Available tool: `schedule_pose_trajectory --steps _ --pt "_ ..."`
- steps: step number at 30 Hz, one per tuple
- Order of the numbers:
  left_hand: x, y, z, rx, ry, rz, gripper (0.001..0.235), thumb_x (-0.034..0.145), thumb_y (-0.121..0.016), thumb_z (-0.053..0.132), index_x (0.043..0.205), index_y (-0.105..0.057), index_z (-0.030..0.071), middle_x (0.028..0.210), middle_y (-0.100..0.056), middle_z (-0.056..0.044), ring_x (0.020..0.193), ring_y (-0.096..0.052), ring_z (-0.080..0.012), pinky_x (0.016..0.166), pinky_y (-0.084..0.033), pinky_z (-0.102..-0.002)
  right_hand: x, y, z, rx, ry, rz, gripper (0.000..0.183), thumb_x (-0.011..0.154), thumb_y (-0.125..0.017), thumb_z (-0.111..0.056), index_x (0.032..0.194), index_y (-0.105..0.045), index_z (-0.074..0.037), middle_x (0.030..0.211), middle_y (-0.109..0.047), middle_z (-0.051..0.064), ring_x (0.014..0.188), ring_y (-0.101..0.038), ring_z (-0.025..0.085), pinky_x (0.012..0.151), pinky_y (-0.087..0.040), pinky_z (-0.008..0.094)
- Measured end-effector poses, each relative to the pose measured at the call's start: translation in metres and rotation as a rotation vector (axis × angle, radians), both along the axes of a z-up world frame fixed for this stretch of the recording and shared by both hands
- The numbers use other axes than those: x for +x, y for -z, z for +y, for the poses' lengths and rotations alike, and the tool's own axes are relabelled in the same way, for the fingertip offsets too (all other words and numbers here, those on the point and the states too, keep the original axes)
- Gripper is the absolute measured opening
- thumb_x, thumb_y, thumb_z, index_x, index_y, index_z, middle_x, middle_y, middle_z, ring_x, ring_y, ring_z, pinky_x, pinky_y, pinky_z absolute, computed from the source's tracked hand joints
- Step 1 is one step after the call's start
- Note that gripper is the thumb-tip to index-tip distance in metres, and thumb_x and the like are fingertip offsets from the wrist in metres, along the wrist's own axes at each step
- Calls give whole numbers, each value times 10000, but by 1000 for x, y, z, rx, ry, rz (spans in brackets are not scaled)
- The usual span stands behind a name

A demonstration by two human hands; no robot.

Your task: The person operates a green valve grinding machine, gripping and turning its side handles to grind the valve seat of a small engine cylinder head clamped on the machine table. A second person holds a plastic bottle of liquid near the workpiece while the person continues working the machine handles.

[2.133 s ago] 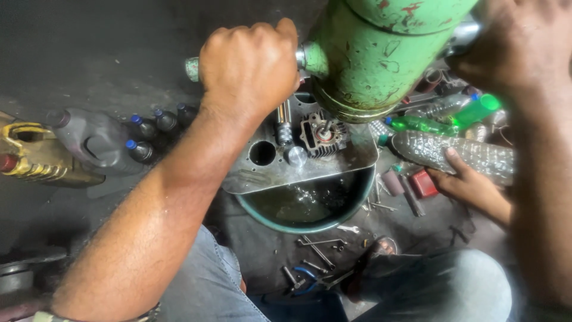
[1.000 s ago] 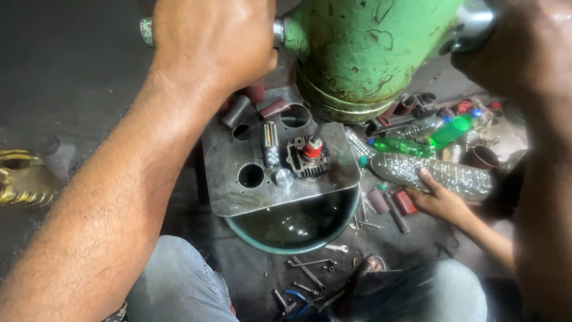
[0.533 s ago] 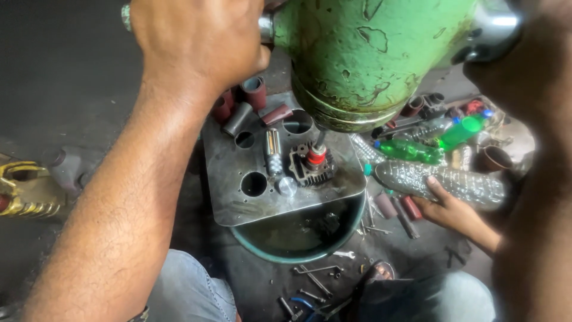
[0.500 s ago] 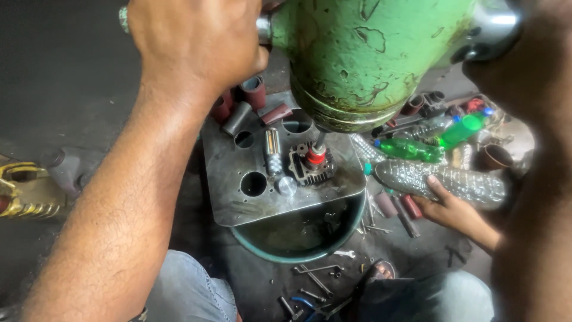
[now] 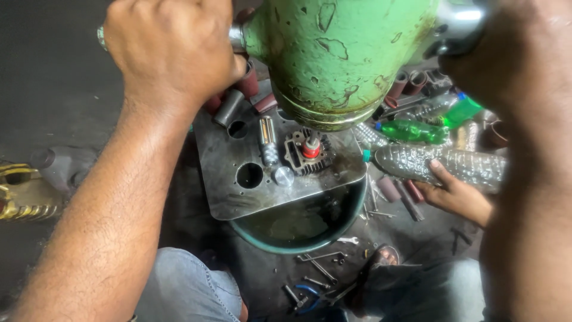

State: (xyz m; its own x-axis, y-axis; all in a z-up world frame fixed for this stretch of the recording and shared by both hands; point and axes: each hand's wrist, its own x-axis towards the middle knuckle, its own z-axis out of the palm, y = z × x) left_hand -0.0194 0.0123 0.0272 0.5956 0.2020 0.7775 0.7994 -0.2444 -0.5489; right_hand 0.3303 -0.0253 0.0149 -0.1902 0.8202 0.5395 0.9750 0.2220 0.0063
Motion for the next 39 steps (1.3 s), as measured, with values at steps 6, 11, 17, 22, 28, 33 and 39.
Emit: schedule_pose_trajectory --steps 6,11,17,22,28,33,39 --pt "-2 16 6 -57 43 -28 186 575 -737 137 706 -606 145 636 -602 31 584 -608 -137 540 -473 -284 -12 0 -12 275 57 -339 461 742 -903 -203 1164 -737 -127 937 -759 76 757 -731 194 641 -599 315" --pt "-1 22 5 -110 -6 -30 200 621 -760 126 674 -571 166 578 -560 41 467 -559 -103 495 -466 -279 -2 10 -4 479 68 -510 335 752 -871 -263 1040 -716 -189 882 -730 -15 744 -704 119 664 -568 266" --pt "3 41 7 -118 63 -81 233 597 -797 239 654 -590 146 567 -576 15 484 -592 -126 478 -466 -300 30 47 20 471 22 -483 244 755 -665 -13 920 -635 -191 887 -686 -53 798 -669 59 710 -520 223" --pt "2 69 14 -327 -175 -46 101 782 -740 184 763 -642 195 562 -577 35 438 -576 -82 431 -458 -304 24 48 32 403 -51 -396 138 818 -773 -122 886 -654 -138 781 -651 1 720 -662 138 746 -573 324" --pt "14 60 -12 -348 -23 -133 480 627 -910 510 716 -621 138 603 -617 -13 515 -640 -189 508 -524 -365 16 43 30 398 -120 -364 171 799 -794 -132 848 -630 -133 796 -635 20 734 -659 178 724 -560 350" --pt "12 58 -3 -435 -213 -35 408 660 -844 503 761 -679 144 566 -634 -16 468 -657 -176 419 -525 -354 -2 21 17 301 -78 -387 186 761 -809 -155 860 -655 -122 806 -672 45 739 -679 202 666 -572 354" --pt "11 23 -3 -555 -274 15 276 779 -817 363 858 -723 116 565 -677 -62 457 -683 -191 369 -534 -362 -1 1 9 77 56 -344 343 782 -810 -100 1115 -727 -111 961 -747 111 779 -718 234 570 -580 358"
